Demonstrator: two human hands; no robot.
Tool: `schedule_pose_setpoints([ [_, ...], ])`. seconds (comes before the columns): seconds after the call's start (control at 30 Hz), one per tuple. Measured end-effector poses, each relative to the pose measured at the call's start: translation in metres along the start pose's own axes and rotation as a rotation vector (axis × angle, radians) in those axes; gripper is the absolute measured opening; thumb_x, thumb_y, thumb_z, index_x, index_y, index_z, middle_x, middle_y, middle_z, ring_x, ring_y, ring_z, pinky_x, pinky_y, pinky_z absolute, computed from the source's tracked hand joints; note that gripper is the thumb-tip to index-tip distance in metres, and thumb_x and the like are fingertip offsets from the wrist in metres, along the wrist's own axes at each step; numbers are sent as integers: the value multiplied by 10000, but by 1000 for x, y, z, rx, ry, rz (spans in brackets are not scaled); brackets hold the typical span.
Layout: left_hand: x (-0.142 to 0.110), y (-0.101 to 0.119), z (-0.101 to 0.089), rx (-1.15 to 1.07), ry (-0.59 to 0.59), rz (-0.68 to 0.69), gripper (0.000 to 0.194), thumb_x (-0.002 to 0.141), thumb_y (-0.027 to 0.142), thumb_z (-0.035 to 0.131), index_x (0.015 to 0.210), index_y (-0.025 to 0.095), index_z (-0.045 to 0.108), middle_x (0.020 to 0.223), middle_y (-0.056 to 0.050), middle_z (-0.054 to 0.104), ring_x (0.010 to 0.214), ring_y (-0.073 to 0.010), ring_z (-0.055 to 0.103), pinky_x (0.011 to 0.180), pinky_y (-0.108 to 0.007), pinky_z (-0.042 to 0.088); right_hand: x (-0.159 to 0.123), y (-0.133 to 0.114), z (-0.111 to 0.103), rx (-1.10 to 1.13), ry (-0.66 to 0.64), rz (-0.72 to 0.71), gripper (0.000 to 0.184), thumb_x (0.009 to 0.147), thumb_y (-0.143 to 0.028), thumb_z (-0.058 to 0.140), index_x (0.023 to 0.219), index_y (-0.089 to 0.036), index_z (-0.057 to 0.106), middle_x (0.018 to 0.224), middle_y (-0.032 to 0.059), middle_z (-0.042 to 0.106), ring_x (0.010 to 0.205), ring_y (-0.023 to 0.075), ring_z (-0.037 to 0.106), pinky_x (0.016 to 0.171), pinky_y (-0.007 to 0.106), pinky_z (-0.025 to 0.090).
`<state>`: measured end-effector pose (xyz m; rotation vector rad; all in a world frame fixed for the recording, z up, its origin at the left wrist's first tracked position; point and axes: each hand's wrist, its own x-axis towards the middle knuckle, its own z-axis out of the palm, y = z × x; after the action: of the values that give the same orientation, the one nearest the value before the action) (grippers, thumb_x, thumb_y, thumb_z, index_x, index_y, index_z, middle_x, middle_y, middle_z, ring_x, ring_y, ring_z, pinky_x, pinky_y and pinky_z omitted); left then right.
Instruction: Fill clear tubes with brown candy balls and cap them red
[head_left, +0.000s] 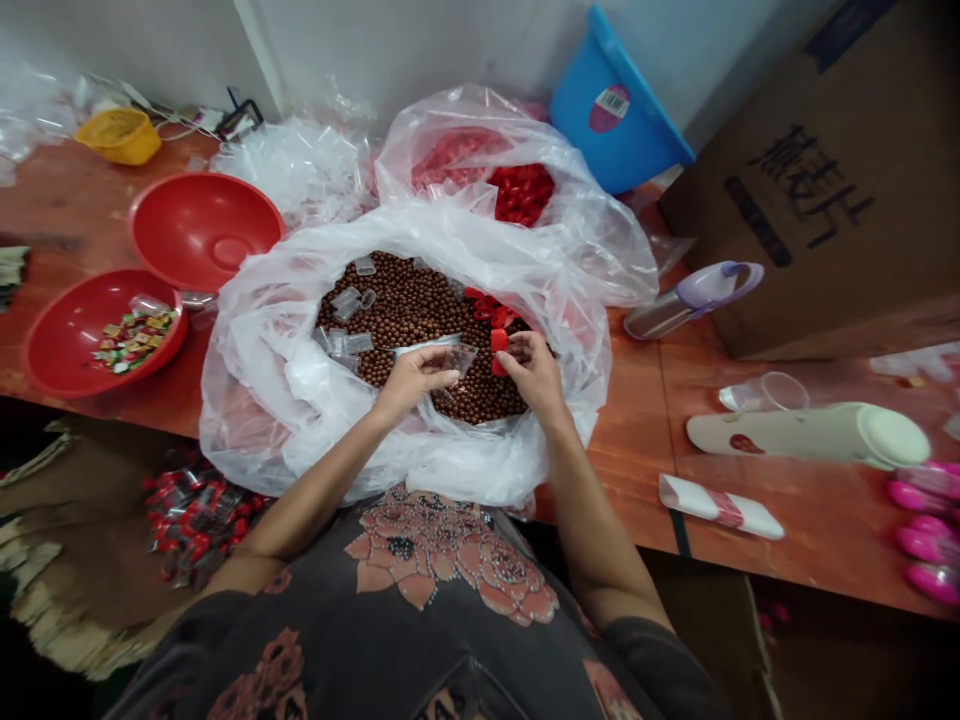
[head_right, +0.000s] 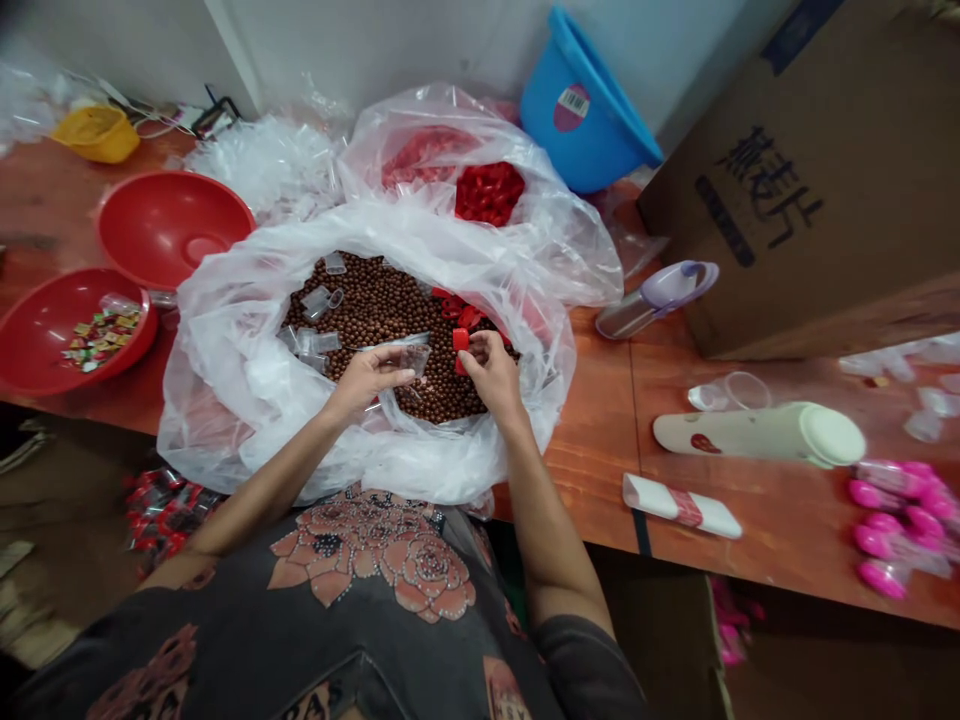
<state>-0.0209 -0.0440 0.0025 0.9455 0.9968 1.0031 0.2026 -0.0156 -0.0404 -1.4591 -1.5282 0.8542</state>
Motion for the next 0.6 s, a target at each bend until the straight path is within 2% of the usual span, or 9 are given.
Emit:
schedule_pose_setpoints([
  [0.07,-3,0,-1,-15,18,-9,471,611,204,840,1061,128,724,1044,-79,746,864,-182,697,908,-367,533,-2,0,3,164,4,26,478,789,-351,680,1238,-252,549,840,-36,648,769,151,626,759,318,508],
  [0.13,-5,-1,-2,-42,29,-46,477,604,196,844,1061,124,726,1029,-78,748,845,-174,698,884,-348,542,-4,-4,4,333,9,82,554,766,-356,715,1282,-269,534,829,-49,639,764,134,625,736,292,521],
  [0.23,-9,-3,-3,-67,16,-88,502,624,214,842,1102,127,715,1058,-91,742,870,-190,704,829,-328,557,-8,-15,2,622,-32,240,529,741,-397,753,1227,-295,571,889,-46,659,744,118,641,642,251,549],
  [0.33,-13,-4,-5,-61,-10,-104,493,672,263,824,1131,129,702,1084,-108,733,902,-208,708,800,-329,565,-12,-27,-1,814,-113,364,518,707,-402,795,1173,-312,587,882,-61,671,706,110,659,579,231,577],
  [0.47,-14,-6,-8,-65,-4,-125,464,696,276,813,1123,137,698,1105,-107,726,904,-185,709,798,-307,564,-17,-37,0,942,-176,419,531,651,-320,845,1119,-309,594,854,-81,674,734,113,685,603,245,623],
  [0.6,-15,-8,-8,-80,-8,-149,458,696,279,819,1111,133,692,1090,-114,732,901,-189,714,794,-304,562,-18,-36,4,933,-118,391,502,634,-285,861,1067,-285,608,831,-81,681,733,122,699,595,260,642],
])
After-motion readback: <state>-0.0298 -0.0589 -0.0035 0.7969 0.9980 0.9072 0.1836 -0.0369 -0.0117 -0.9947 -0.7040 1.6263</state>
